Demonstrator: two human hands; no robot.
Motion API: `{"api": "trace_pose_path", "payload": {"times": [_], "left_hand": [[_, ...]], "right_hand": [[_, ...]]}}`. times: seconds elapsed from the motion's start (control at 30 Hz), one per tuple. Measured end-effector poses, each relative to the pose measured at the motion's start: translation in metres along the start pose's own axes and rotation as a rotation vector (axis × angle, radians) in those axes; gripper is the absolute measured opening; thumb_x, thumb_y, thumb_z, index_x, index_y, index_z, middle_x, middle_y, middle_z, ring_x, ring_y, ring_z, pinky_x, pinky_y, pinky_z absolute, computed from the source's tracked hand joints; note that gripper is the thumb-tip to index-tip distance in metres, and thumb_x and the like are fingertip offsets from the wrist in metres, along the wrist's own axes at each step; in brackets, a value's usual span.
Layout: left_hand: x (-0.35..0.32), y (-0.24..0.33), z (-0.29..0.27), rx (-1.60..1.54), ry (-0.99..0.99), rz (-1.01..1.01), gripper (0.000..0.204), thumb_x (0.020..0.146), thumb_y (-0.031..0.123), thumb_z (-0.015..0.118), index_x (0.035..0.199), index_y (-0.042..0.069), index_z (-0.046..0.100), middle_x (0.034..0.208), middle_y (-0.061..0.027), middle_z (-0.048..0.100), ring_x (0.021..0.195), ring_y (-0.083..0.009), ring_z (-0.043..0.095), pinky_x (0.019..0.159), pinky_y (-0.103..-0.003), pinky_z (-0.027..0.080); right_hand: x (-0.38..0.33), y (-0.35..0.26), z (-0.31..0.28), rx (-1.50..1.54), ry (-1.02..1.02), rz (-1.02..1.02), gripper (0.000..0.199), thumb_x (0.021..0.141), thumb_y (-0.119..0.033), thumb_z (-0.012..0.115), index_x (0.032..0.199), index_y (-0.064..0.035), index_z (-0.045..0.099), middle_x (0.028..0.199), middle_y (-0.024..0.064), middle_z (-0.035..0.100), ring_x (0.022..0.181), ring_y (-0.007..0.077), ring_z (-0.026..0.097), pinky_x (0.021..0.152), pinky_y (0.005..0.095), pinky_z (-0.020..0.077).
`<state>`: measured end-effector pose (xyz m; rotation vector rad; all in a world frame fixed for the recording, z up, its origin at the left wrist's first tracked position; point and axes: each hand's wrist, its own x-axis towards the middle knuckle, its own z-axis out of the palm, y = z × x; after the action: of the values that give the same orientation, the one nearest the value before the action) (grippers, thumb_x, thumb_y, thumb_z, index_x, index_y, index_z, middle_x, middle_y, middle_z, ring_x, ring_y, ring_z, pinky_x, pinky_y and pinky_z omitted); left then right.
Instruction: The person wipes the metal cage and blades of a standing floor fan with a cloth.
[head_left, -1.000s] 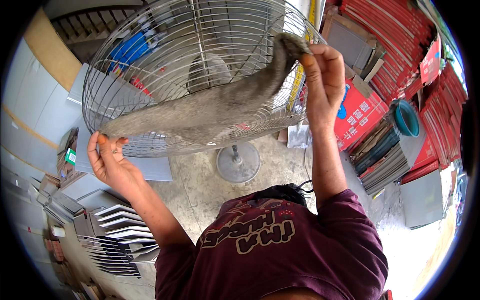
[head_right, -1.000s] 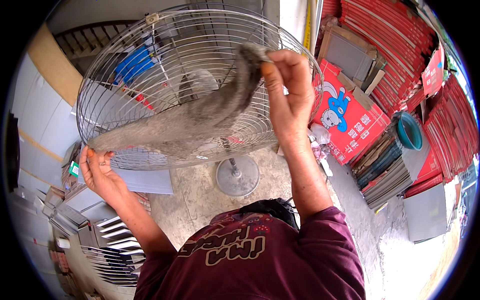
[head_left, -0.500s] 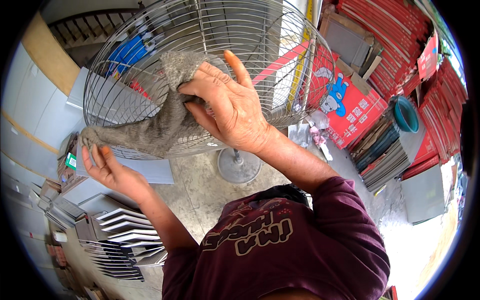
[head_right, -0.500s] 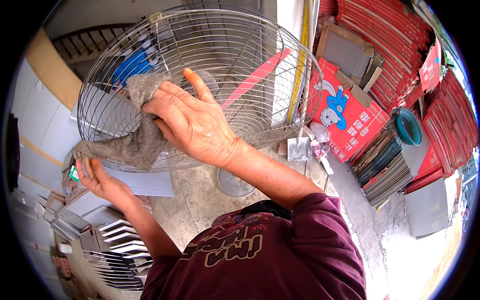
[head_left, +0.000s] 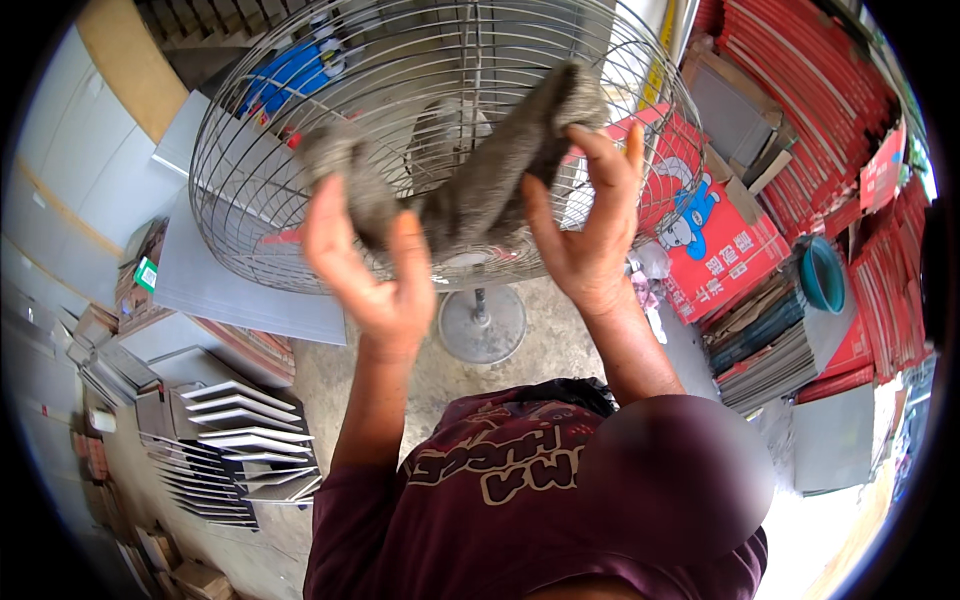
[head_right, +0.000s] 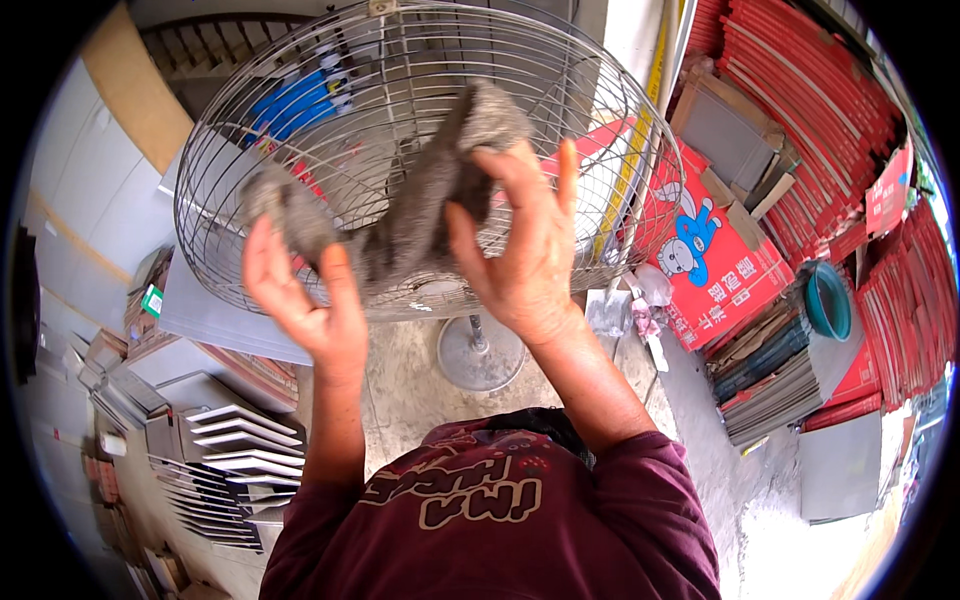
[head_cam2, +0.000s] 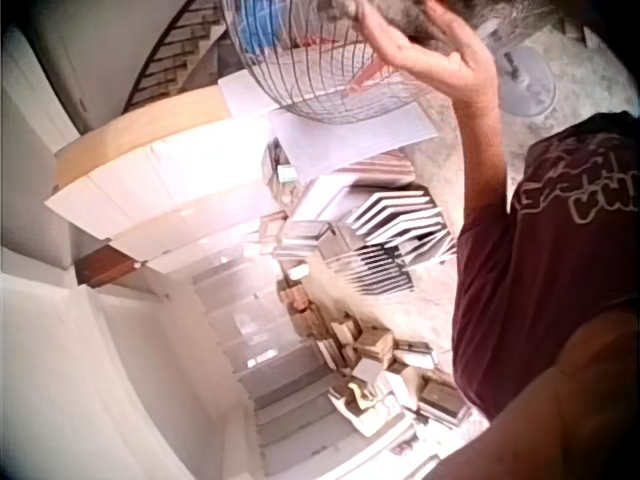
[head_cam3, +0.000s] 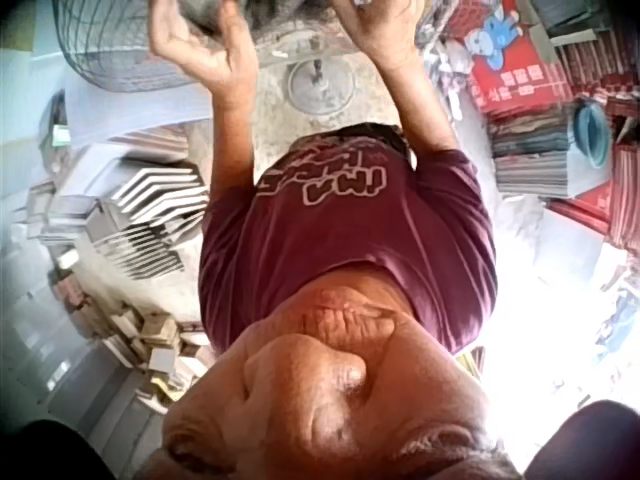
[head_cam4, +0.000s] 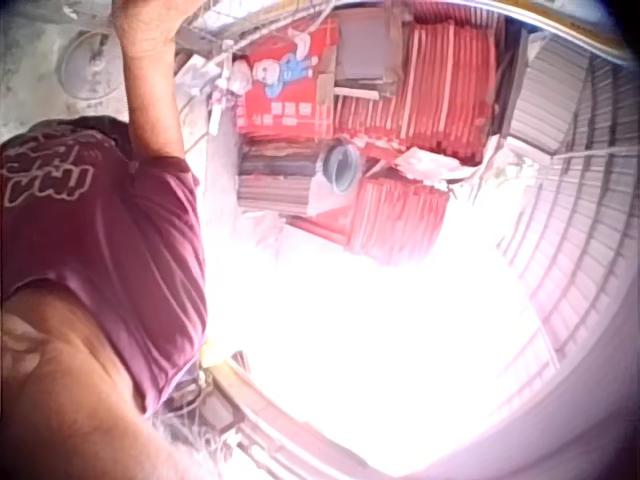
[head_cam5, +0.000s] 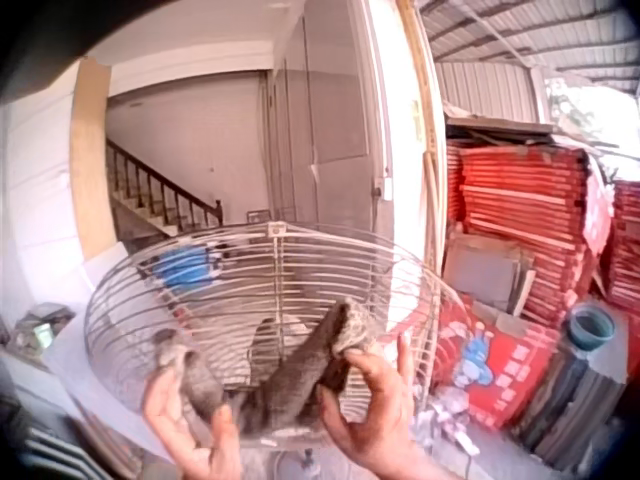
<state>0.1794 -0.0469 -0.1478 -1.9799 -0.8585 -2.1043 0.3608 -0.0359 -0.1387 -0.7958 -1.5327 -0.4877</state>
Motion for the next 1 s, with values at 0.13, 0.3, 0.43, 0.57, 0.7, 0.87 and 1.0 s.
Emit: {"api": "trace_pose_path", "payload": {"times": [0.13,0.3,0.43,0.57,0.7,0.87,1.0], "left_hand": [[-0.001,0.009,0.035,-0.100,-0.231,0.066,0.062,0.083,0.000,0.063,0.136,-0.004,0.032,0.139,-0.0233,0.039,0.133,-0.0378,0.037,0.112,-0.046,0.025],[0.008,0.020,0.058,0.140,-0.302,0.180,0.077,0.075,0.011,0.072,0.140,0.003,0.033,0.137,-0.0299,0.041,0.135,-0.0487,0.030,0.109,-0.061,0.020],[0.004,0.016,0.054,0.203,-0.306,0.166,0.084,0.078,0.013,0.072,0.145,-0.004,0.024,0.143,-0.0243,0.035,0.138,-0.0486,0.022,0.111,-0.060,0.018],[0.002,0.011,0.047,0.218,-0.256,0.146,0.086,0.078,0.016,0.072,0.145,-0.005,0.022,0.145,-0.0243,0.033,0.138,-0.0498,0.022,0.110,-0.061,0.016],[0.003,0.005,0.032,0.277,-0.235,0.110,0.087,0.078,0.018,0.072,0.145,-0.006,0.021,0.146,-0.0238,0.032,0.137,-0.0506,0.023,0.110,-0.063,0.015],[0.001,-0.002,0.014,0.301,-0.168,0.066,0.091,0.075,0.015,0.074,0.146,-0.003,0.021,0.144,-0.0290,0.033,0.137,-0.0518,0.022,0.109,-0.064,0.015],[-0.001,-0.013,-0.006,0.341,-0.119,0.050,0.092,0.075,0.017,0.075,0.146,-0.005,0.021,0.145,-0.0252,0.034,0.137,-0.0519,0.023,0.109,-0.064,0.015]], "right_hand": [[-0.009,0.013,-0.013,-0.118,0.031,0.068,0.061,0.073,-0.002,0.074,0.126,-0.0011,0.046,0.117,0.0123,0.059,0.113,0.0308,0.058,0.112,0.0539,0.0224],[-0.021,0.026,-0.020,-0.082,0.060,0.200,0.064,0.075,0.000,0.073,0.131,0.0003,0.042,0.128,0.0129,0.052,0.124,0.0281,0.049,0.115,0.0496,0.0212],[-0.022,0.023,-0.016,0.002,0.047,0.257,0.064,0.079,0.001,0.069,0.135,0.0019,0.039,0.134,0.0156,0.047,0.132,0.0325,0.040,0.115,0.0442,0.0230],[-0.017,0.010,-0.010,-0.007,0.004,0.232,0.063,0.084,-0.001,0.067,0.139,0.0016,0.036,0.138,0.0159,0.042,0.132,0.0278,0.039,0.112,0.0391,0.0294],[-0.012,0.000,-0.001,-0.037,-0.038,0.186,0.063,0.086,-0.003,0.066,0.141,0.0016,0.034,0.140,0.0156,0.040,0.132,0.0256,0.039,0.111,0.0373,0.0307],[-0.008,-0.010,0.016,0.061,-0.073,0.100,0.065,0.085,-0.003,0.066,0.141,0.0021,0.032,0.141,0.0170,0.038,0.133,0.0280,0.037,0.112,0.0395,0.0281],[-0.005,-0.022,0.028,0.065,-0.126,0.010,0.066,0.084,-0.001,0.066,0.140,0.0031,0.032,0.141,0.0180,0.037,0.135,0.0304,0.035,0.111,0.0405,0.0284]]}}
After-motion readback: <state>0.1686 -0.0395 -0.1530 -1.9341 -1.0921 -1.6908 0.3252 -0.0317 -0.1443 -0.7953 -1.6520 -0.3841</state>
